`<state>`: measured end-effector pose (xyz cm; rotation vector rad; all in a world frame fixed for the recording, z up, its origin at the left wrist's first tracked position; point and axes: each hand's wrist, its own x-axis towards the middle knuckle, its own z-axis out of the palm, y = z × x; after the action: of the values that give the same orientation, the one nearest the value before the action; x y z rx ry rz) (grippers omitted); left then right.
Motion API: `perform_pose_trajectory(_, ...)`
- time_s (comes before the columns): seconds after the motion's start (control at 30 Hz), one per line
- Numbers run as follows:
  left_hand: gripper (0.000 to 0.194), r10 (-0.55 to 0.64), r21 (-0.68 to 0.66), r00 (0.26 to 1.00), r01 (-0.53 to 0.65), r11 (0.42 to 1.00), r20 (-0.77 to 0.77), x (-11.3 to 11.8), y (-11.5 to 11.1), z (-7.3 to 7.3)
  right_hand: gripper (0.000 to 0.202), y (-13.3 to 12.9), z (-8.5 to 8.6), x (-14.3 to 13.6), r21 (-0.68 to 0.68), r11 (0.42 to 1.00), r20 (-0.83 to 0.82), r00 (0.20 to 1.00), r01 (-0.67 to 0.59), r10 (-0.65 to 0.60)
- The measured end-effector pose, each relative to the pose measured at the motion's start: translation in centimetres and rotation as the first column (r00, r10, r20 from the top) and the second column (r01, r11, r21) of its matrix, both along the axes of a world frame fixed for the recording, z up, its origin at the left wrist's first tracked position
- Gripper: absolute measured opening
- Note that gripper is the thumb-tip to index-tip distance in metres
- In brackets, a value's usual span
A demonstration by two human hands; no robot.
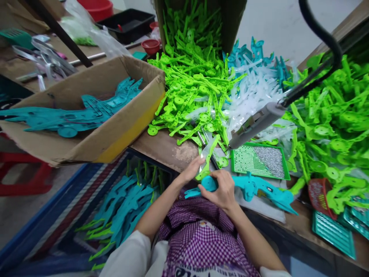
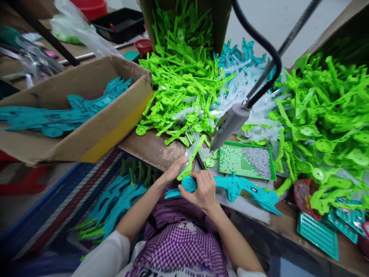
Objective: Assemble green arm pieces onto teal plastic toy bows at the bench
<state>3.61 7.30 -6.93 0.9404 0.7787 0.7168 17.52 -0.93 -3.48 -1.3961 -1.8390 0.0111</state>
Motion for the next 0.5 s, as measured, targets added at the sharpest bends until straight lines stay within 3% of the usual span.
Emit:
perform_pose_trajectory(0.13,0.037,0.004,0.154,0.998,0.006,0.988,-0.066,-0.4,0.4,0.8,0.030,0.0,-0.6,-0.3,-0.001,1.000,-0.010,1.000,-0.026,0.026)
perform_pose_trajectory(0.2,0.031,0.009,0.168,0.994,0.010,0.986,-0.112,-0.8,0.5,1.0,0.030,-0.1,-0.7,-0.5,-0.007,0.999,-0.021,0.999,-0.046,0.045)
perform_pose_trajectory(0.37,0.020,-0.014,0.094,0.995,0.023,0.995,-0.097,-0.3,1.4,0.2,0.034,-0.1,-1.0,-0.6,-0.022,0.998,-0.020,0.998,-0.055,0.055)
perform_pose_trajectory(0.5,0.023,-0.062,-0.073,0.998,0.061,0.995,-0.006,0.3,1.5,0.0,0.037,-0.2,-0.9,-0.5,0.016,0.999,-0.025,0.998,-0.051,0.051)
